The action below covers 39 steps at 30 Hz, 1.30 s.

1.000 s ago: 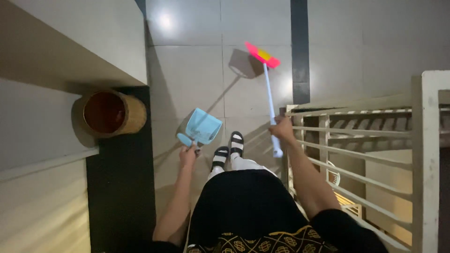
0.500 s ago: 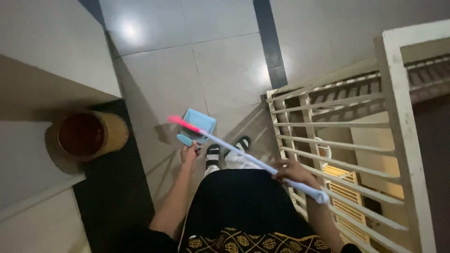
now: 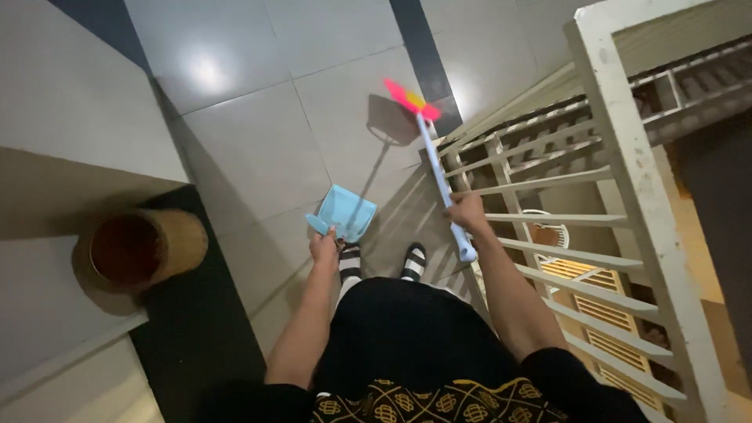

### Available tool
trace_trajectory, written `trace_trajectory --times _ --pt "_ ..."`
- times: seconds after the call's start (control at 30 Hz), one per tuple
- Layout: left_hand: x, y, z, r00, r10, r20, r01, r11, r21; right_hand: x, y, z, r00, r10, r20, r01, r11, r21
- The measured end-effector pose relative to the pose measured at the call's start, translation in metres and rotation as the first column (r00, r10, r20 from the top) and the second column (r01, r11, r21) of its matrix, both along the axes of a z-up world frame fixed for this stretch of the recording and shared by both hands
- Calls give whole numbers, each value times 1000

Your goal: The person sweeps a tiled floor using a pink and yellow broom and a light blue dustpan. They move along a corridor, sweeping debris into the dustpan while walking past a white metal railing and a dark mat.

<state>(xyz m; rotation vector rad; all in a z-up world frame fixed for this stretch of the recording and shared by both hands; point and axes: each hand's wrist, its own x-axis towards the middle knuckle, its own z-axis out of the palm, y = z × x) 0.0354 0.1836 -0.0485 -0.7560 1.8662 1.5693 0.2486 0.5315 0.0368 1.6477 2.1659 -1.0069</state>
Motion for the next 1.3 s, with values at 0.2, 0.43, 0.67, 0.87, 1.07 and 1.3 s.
trace_trajectory --times 0.2,0.43,0.67,0.87,1.07,1.3 --pt "22 41 54 975 -222 -1 220 969 -115 58 -55 67 951 272 149 -205 910 -359" --pt "49 41 30 961 -278 6 275 946 -170 130 -29 201 977 207 -57 -204 807 -555" --pt "81 87 104 996 -49 79 44 997 58 106 31 231 936 344 -68 -347 877 -333" --pt "120 110 45 985 -161 56 163 986 -45 92 52 26 942 325 -88 -336 926 -171" --pt "141 134 40 955 -268 123 284 950 -130 150 19 10 911 412 29 -371 845 -384" --pt "135 138 28 980 -164 116 153 984 96 237 15 267 275 445 -852 -533 808 250"
